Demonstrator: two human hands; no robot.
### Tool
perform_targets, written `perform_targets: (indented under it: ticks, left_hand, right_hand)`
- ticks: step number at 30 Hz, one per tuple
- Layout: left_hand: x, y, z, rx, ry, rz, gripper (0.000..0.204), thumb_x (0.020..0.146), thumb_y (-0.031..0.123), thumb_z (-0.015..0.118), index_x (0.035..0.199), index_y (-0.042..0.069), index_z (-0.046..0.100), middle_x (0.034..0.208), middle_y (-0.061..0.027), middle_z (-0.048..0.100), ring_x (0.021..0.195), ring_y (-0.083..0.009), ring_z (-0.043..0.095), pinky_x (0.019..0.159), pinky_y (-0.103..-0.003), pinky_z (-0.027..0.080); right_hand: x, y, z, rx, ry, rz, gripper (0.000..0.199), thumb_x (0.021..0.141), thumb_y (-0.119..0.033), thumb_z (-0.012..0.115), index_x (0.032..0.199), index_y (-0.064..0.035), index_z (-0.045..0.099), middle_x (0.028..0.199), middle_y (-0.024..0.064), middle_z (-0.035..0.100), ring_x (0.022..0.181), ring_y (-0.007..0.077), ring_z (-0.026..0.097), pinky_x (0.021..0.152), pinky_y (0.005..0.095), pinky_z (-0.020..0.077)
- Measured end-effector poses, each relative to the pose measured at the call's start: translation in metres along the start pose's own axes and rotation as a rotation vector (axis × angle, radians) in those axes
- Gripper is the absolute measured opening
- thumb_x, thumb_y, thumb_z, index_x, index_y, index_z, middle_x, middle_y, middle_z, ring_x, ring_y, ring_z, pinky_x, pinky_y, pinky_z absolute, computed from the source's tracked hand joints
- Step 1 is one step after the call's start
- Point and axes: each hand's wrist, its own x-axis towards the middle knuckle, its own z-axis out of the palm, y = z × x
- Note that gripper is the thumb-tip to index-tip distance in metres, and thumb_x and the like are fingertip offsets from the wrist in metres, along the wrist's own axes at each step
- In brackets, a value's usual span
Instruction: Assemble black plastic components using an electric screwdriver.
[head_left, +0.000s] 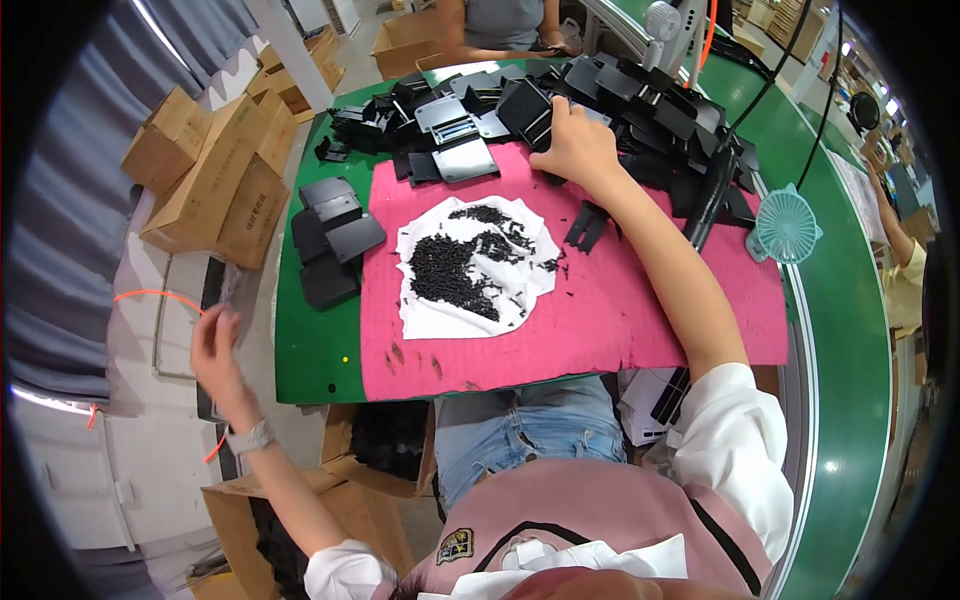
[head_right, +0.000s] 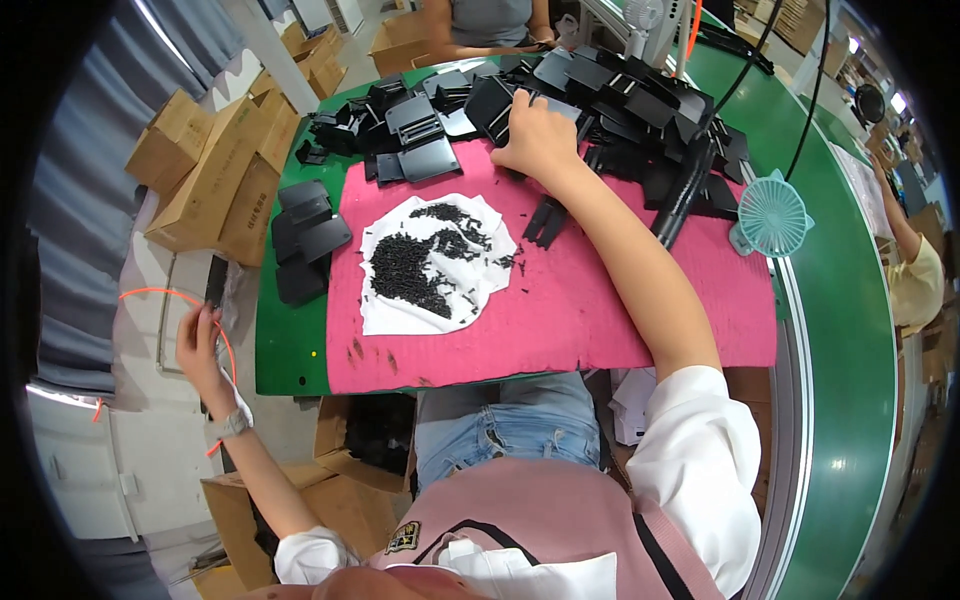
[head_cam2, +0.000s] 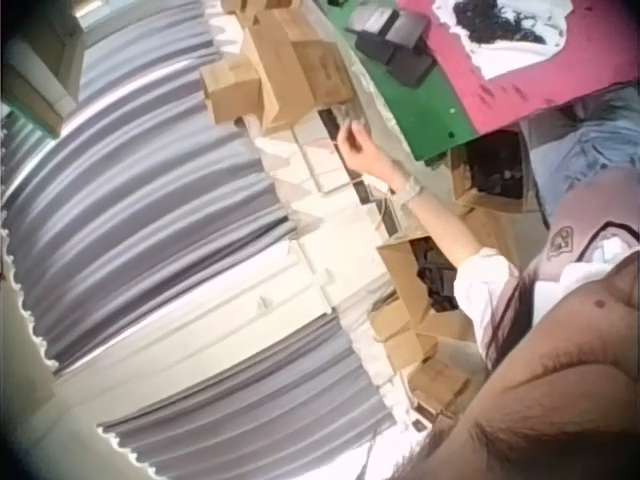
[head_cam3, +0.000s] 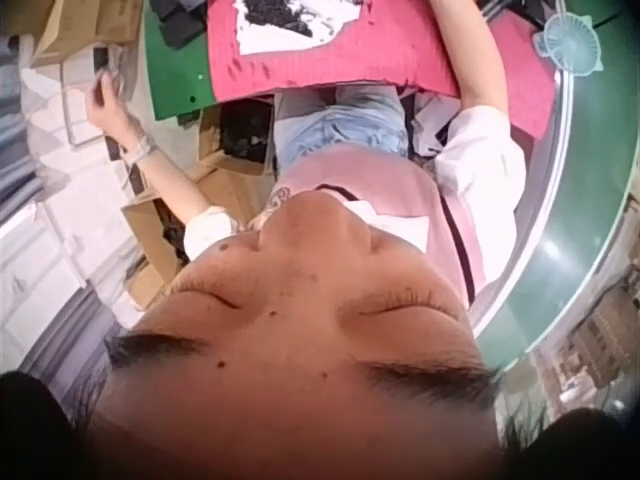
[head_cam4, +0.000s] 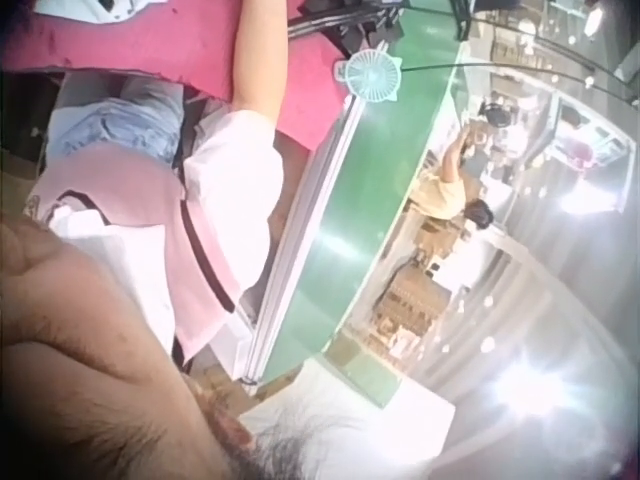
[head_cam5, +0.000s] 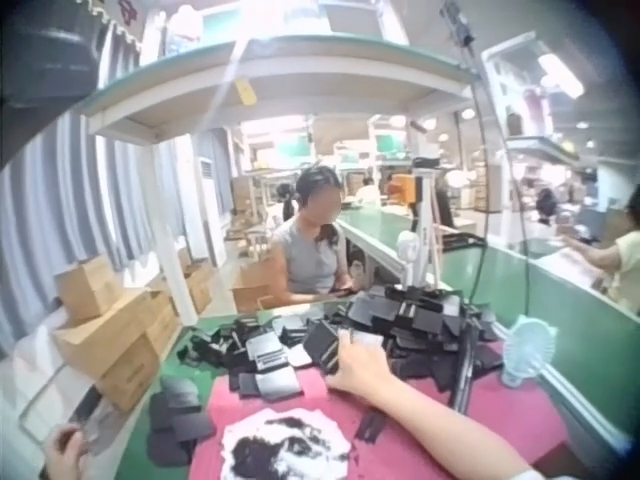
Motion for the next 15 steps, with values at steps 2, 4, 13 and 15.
perform_targets:
  ticks: [2,4,13,15]
  left_hand:
    - [-0.002,0.026,0.062,-0.062,-0.235,0.056,0.023,0.09,0.013,0.061,0.108,-0.002,0.061,0.103,-0.0091,0.064,0.09,-0.0177,0.064,0.081,-0.027,0.049]
    - [-0.017,0.048,0.124,-0.269,-0.411,0.065,0.017,0.088,0.007,0.061,0.103,-0.002,0.061,0.098,-0.0085,0.064,0.085,-0.0168,0.065,0.078,-0.026,0.051]
    - [-0.045,0.083,0.235,-0.623,-0.759,-0.078,0.049,0.09,0.03,0.061,0.124,-0.003,0.047,0.099,-0.0058,0.063,0.091,-0.0109,0.058,0.074,-0.026,0.047]
    - [-0.045,0.089,0.25,-0.834,-0.762,0.093,0.046,0.087,0.027,0.065,0.117,-0.004,0.049,0.097,-0.0036,0.061,0.089,-0.0095,0.055,0.072,-0.026,0.047]
  right_hand:
    - [0.009,0.026,0.014,0.267,0.176,-0.019,0.072,0.06,-0.033,0.077,0.114,0.0034,0.046,0.088,0.0201,0.064,0.087,0.0368,0.065,0.077,0.0432,0.053]
    - [0.006,0.034,0.002,0.467,0.089,0.037,0.066,0.063,-0.027,0.076,0.116,0.0017,0.049,0.093,0.0234,0.065,0.091,0.037,0.064,0.081,0.0412,0.0512]
    - [-0.045,-0.027,-0.072,1.423,-0.067,-0.122,0.055,0.086,-0.009,0.061,0.137,-0.0014,0.04,0.114,0.0163,0.061,0.101,0.0184,0.061,0.088,0.0277,0.0468]
    - [-0.062,-0.037,-0.068,1.372,-0.057,-0.229,0.056,0.088,-0.008,0.058,0.139,-0.0011,0.037,0.12,0.0161,0.057,0.106,0.0189,0.059,0.091,0.0281,0.0456]
